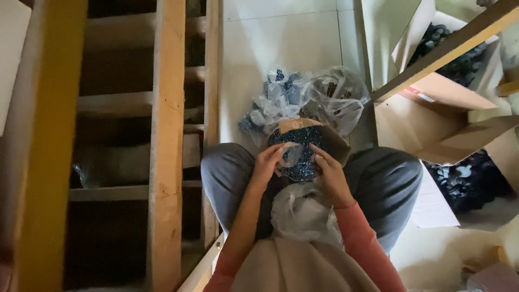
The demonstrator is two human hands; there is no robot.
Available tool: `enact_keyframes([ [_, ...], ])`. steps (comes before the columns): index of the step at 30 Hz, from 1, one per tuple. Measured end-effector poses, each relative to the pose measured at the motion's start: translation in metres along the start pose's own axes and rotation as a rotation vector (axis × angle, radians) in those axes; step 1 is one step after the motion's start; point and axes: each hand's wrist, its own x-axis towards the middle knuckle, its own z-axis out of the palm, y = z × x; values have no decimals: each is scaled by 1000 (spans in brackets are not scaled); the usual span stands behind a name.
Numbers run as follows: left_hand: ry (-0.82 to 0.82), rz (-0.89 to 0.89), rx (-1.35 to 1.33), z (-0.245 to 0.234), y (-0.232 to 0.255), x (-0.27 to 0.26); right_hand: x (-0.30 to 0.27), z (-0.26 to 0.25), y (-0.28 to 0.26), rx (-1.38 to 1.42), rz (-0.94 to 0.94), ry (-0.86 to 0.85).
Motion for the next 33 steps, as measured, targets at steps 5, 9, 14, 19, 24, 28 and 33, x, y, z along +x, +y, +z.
enact_keyframes([
  [5,2,17,86,-4,-4,3,13,-8,41,184,-1,43],
  [9,19,27,92,14,35,-21,4,4,32,141,-61,77],
  [14,-11,22,45,8,24,-14,0,19,-7,-61,-347,151],
  [19,0,8,0,9,27,-19,2,30,-15,-237,-477,134],
  [24,6,66,0,10,25,-16,0,33,-17,200,-15,-62],
  [28,8,34,5,6,21,-11,25,6,33,751,190,-139],
  [33,-17,70,33,3,5,-3,44,-14,86,1043,414,-172],
])
